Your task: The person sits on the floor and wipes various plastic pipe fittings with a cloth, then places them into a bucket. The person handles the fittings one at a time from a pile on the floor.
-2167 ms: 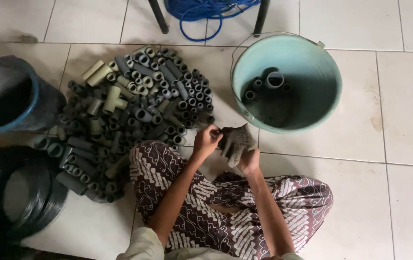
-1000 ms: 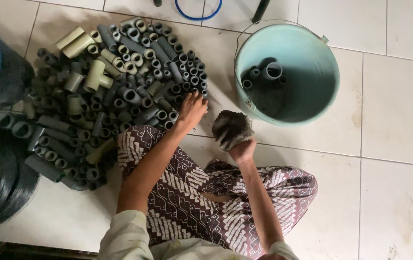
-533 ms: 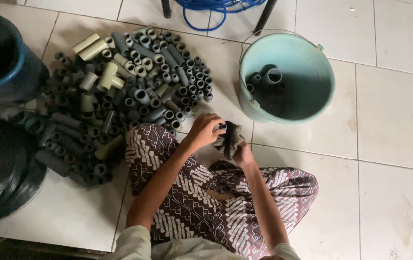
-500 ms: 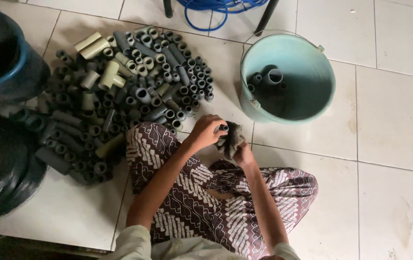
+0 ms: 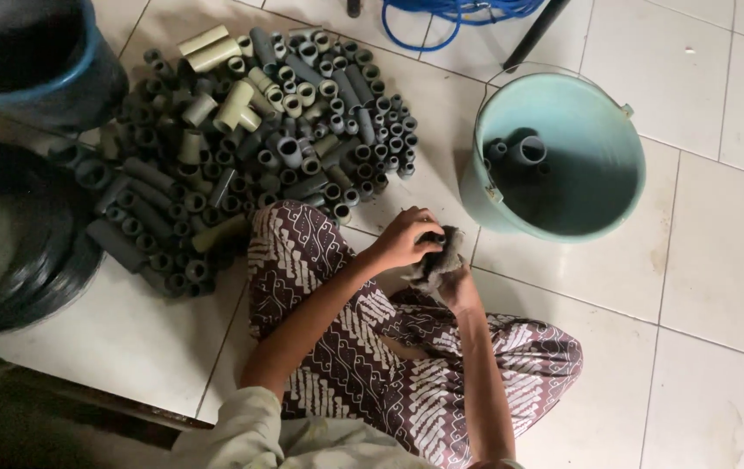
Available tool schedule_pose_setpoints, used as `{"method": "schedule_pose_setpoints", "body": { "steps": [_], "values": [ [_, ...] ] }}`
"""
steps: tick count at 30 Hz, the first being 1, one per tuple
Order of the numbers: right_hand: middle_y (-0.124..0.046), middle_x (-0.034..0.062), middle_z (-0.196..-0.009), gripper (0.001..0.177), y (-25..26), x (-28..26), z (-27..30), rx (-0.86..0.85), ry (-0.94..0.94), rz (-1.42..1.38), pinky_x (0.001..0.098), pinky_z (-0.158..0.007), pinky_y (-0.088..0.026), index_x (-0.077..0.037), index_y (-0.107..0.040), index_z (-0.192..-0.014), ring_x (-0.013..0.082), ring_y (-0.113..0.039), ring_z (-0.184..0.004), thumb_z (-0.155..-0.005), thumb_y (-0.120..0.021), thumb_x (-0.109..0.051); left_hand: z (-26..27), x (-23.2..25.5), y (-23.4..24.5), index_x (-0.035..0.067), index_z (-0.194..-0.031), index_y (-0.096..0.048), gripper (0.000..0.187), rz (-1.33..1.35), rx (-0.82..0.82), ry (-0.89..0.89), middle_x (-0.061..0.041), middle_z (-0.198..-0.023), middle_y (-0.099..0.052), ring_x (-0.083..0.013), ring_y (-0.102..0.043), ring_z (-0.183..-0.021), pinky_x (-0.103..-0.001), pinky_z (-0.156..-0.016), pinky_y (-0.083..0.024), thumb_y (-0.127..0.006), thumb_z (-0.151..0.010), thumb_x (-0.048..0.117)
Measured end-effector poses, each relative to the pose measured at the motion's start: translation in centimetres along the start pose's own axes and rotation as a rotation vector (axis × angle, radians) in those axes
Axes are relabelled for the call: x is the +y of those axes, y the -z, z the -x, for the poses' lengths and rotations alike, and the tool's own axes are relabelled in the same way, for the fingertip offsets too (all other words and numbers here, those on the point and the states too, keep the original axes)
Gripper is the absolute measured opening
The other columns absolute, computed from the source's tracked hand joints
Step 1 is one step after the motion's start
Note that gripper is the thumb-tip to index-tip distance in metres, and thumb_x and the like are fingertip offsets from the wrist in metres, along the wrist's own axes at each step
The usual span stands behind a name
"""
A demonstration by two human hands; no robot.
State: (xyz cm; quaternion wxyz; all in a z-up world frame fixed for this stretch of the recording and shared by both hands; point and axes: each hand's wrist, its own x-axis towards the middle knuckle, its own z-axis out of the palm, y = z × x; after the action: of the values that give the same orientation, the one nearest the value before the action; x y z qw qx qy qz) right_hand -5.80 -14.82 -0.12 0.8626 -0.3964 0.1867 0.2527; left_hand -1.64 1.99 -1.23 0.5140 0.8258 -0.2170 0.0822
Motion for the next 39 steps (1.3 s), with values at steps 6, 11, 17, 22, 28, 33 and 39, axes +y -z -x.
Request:
{"method": "schedule_pose_setpoints", "body": {
  "steps": [6, 11, 17, 22, 28, 33, 39],
  "values": [
    [-0.054, 0.0220, -0.064, 0.053, 11.4, 2.7, -7.6, -0.321, -0.134, 0.008, 0.0491, -0.059, -0.046, 0.005, -0.065, -0.082, 0.0327, -0.050, -0.056, -0.098, -0.054, -0.044, -0.1, -2.5, -2.0, 0.004, -0.110, -0.073, 0.022, 0.382, -0.080, 0.076, -0.011, -0.102, -0.068, -0.0227, -0.061, -0.092, -0.036, -0.082, -0.049, -0.077, -0.096, 0.019],
    [-0.066, 0.0334, -0.121, 0.060, 13.0, 4.2, -7.7, -0.722, -0.025, 0.002, 0.0331, -0.049, -0.050, 0.008, -0.065, -0.123, 0.0271, -0.064, -0.073, -0.105, -0.049, -0.047, -0.1, -2.2, -2.3, 0.006, -0.107, -0.074, 0.019, 0.496, -0.174, 0.100, -0.009, -0.103, -0.069, -0.0216, -0.060, -0.094, -0.035, -0.082, -0.050, -0.077, -0.095, 0.020],
    [-0.057, 0.0088, -0.063, 0.044, 7.3, 2.8, -5.6, 0.073, -0.001, 0.598, 0.0359, -0.051, -0.036, -0.003, -0.036, -0.138, 0.0096, -0.032, -0.046, -0.104, -0.050, -0.027, 0.0, -3.3, -2.3, 0.004, -0.101, -0.073, 0.011, 0.110, -0.058, 0.108, -0.011, -0.097, -0.069, -0.0269, -0.064, -0.085, -0.041, -0.074, -0.052, -0.072, -0.094, 0.013],
    [-0.012, 0.0423, -0.159, 0.083, 6.3, 2.4, -5.2, -0.010, 0.132, 0.872, 0.0695, -0.101, -0.041, 0.006, 0.002, -0.161, 0.0565, -0.040, -0.136, -0.105, -0.051, -0.024, -0.1, -2.7, -1.9, 0.009, -0.103, -0.074, 0.012, -0.063, -0.039, 0.175, -0.008, -0.096, -0.070, -0.0283, -0.067, -0.090, -0.044, -0.082, -0.050, -0.072, -0.094, 0.017],
    [-0.047, 0.0167, -0.073, 0.022, 0.7, 1.7, -2.1, -0.046, 0.742, 0.928, 0.0242, -0.067, -0.041, 0.001, -0.047, -0.100, 0.0205, -0.058, -0.068, -0.079, -0.049, 0.007, -0.2, -3.5, -2.6, 0.011, -0.106, -0.072, 0.016, -0.246, 0.007, 0.119, -0.004, -0.096, -0.067, -0.0278, -0.069, -0.091, -0.046, -0.077, -0.051, -0.068, -0.094, 0.020],
    [-0.067, 0.0284, -0.096, 0.034, -1.3, 0.7, -1.1, 0.041, 0.888, 1.005, 0.0523, -0.072, -0.054, -0.001, -0.051, -0.118, 0.0424, -0.070, -0.088, -0.085, -0.052, 0.005, -0.2, -2.1, -2.2, 0.008, -0.101, -0.061, 0.020, -0.295, 0.020, 0.044, -0.006, -0.084, -0.059, -0.0307, -0.065, -0.079, -0.043, -0.071, -0.048, -0.054, -0.101, 0.027],
    [-0.060, 0.0366, -0.122, 0.067, 4.7, 2.4, -3.9, -0.070, 0.941, 0.899, 0.0595, -0.086, -0.056, 0.009, -0.035, -0.144, 0.0494, -0.063, -0.111, -0.079, -0.049, 0.005, -1.1, 1.6, 0.7, 0.004, -0.086, -0.062, 0.023, -0.322, 0.004, -0.134, -0.011, -0.069, -0.059, -0.0302, -0.064, -0.067, -0.041, -0.067, -0.048, -0.055, -0.100, 0.020]
  ]
}}
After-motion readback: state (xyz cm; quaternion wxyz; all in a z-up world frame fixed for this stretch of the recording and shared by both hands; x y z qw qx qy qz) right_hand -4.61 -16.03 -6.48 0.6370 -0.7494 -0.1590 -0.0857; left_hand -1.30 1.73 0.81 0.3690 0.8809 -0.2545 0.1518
